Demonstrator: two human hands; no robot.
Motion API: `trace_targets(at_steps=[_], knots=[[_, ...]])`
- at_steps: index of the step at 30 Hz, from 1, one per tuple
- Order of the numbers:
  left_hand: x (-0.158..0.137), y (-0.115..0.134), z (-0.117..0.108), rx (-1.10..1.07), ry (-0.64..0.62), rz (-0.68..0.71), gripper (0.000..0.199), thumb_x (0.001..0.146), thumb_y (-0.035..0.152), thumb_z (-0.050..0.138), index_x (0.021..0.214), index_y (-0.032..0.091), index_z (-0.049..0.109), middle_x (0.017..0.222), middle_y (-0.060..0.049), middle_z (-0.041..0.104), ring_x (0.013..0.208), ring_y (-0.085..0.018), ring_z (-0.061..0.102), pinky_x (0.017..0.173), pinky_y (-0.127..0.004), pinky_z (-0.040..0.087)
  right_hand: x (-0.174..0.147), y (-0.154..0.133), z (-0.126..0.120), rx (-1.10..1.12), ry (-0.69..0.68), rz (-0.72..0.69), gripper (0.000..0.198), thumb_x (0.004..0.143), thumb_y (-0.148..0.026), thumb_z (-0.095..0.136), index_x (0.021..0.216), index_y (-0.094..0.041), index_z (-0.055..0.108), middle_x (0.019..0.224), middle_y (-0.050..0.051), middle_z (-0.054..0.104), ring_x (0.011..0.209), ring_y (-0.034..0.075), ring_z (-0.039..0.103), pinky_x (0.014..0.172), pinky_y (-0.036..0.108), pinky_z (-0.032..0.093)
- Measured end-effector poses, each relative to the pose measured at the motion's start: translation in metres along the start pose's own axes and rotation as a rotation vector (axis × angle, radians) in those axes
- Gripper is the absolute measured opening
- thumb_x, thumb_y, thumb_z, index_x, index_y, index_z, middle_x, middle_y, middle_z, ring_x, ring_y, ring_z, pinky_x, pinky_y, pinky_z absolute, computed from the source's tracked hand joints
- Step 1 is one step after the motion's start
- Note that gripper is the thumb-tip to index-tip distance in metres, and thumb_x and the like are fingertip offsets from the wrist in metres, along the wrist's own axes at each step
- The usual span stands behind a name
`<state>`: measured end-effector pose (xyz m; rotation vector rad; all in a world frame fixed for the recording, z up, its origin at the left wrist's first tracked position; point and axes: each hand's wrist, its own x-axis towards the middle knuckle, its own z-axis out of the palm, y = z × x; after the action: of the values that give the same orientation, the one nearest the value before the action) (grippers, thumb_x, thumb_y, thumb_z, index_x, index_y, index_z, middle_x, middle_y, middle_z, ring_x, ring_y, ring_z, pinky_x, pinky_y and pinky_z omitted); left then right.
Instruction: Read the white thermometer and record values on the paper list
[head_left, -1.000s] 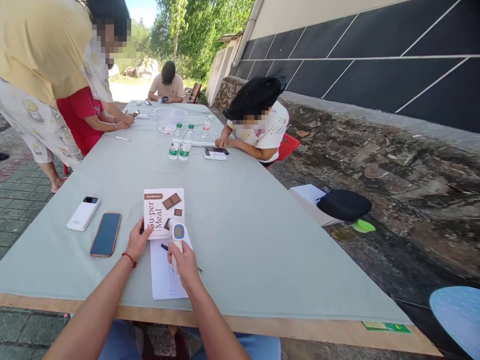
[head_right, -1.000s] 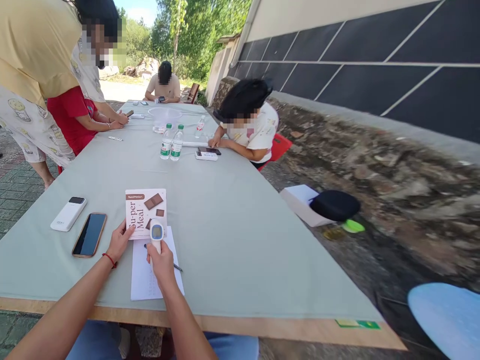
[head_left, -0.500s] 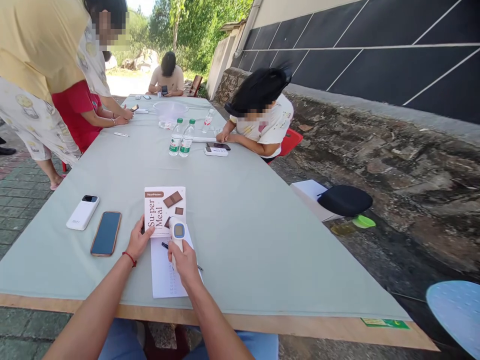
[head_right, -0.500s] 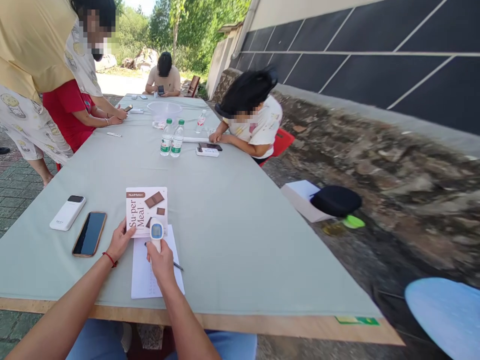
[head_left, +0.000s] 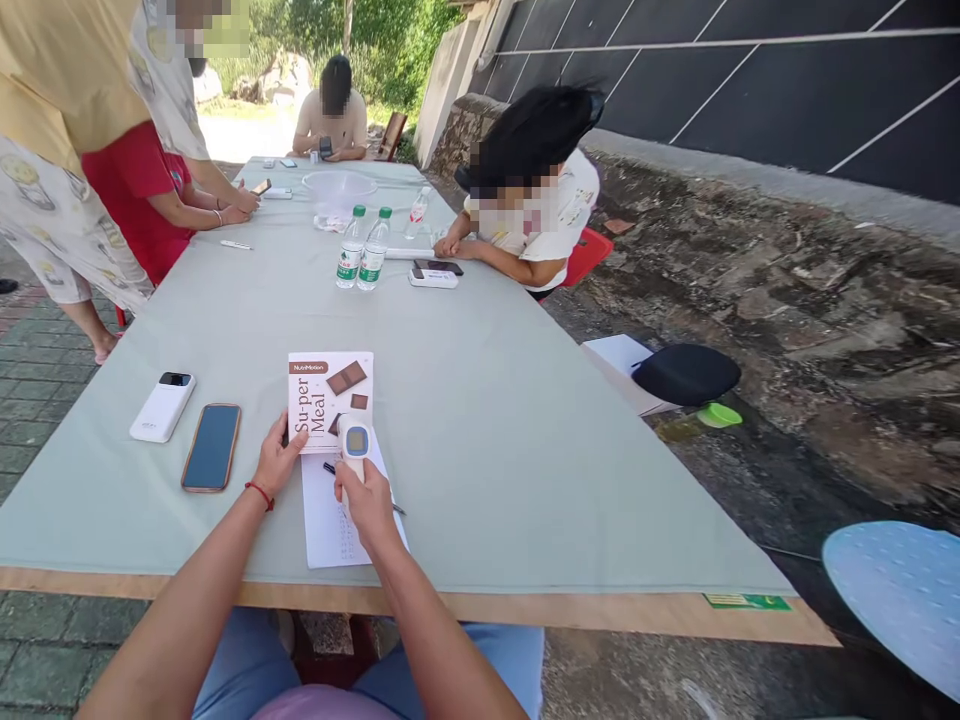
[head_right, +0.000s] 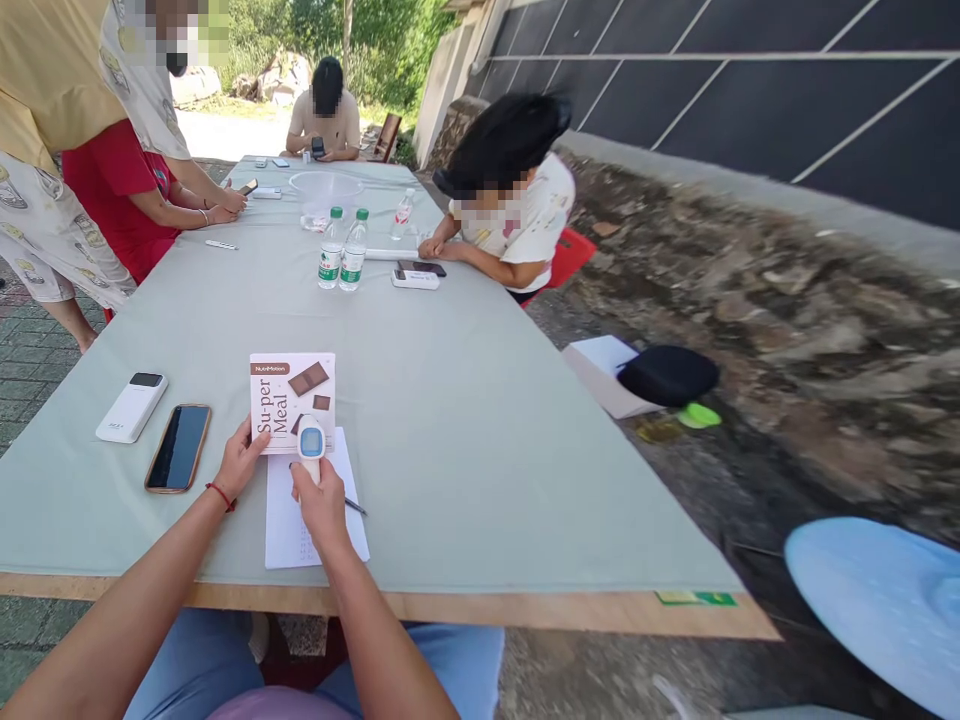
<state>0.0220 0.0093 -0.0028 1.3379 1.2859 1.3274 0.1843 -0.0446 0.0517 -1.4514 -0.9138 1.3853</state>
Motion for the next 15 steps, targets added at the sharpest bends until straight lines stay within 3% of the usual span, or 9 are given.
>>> trace_targets(at_steps=[8, 15], knots=[[0.0, 0.008, 0.001, 0.025, -0.008, -0.003, 0.056, 0.085, 0.053, 0.061, 0.128, 0.018, 0.058, 0.134, -0.011, 0.06, 0.122, -0.031, 0.054, 0.106, -0.045, 0.039, -0.002, 0.0, 0.001, 0.045, -0.021, -0.017, 0.025, 0.069, -0.044, 0.06, 0.068, -0.022, 0.049, 0.047, -0.007, 0.05, 0.046, 0.011, 0.041, 0.049, 0.025, 0.033], [0.002, 0.005, 0.002, -0.027, 0.003, -0.004, 0.062, 0.083, 0.053, 0.065, 0.133, 0.017, 0.055, 0.134, -0.011, 0.06, 0.124, -0.031, 0.053, 0.108, -0.045, 0.039, -0.021, -0.01, 0.0, 0.087, -0.06, -0.077, 0.029, 0.071, -0.047, 0.063, 0.078, -0.021, 0.052, 0.055, -0.006, 0.053, 0.052, 0.012, 0.045, 0.051, 0.025, 0.037]])
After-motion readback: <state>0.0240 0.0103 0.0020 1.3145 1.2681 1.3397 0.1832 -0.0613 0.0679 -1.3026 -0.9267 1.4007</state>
